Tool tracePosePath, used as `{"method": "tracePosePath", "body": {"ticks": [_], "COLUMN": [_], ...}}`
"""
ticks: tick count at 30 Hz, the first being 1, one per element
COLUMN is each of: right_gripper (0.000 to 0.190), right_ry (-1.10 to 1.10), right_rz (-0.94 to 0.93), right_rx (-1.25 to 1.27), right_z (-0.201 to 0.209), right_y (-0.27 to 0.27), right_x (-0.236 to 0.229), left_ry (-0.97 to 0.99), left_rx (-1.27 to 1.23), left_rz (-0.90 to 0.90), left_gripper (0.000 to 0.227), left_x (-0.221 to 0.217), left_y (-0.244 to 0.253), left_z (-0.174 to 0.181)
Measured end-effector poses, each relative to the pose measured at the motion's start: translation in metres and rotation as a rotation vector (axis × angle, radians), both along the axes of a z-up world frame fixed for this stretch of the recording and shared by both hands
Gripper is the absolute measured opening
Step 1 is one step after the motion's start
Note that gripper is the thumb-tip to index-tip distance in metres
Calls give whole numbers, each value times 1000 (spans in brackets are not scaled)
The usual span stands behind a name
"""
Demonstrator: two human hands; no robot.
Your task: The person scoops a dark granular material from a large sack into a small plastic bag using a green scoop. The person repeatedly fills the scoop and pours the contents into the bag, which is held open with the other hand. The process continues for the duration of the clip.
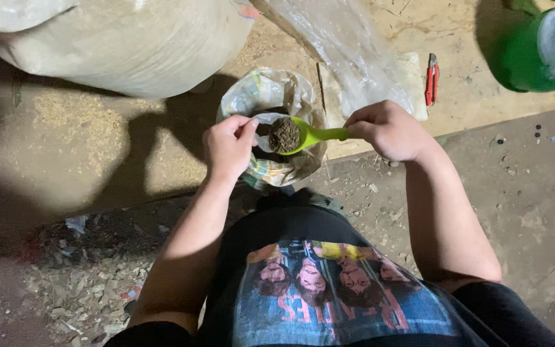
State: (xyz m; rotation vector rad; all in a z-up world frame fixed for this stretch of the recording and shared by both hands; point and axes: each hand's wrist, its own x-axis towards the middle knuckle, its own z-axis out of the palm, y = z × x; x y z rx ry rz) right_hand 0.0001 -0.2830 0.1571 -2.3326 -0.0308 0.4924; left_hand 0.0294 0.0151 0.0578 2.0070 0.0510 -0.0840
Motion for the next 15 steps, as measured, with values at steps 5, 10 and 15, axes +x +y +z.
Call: {"method": "tracePosePath", "body": {"ticks": [5, 10, 15], "right_gripper": [26, 25, 26], "right_ry": [26, 50, 26], "right_rz": [-79, -153, -122], "right_rx": [-61, -126, -141], "right_z": [-9, -22, -24], "right_y": [14, 21, 29], "right_x": [0, 4, 7], "left_ry": [69, 92, 117], "left_rx": [27, -31, -136], "left_rz": [-55, -136, -198], "left_gripper": [14, 14, 15], "left_x": [5, 4, 2], "left_y": [1, -2, -3], "left_z": [7, 5, -10]}}
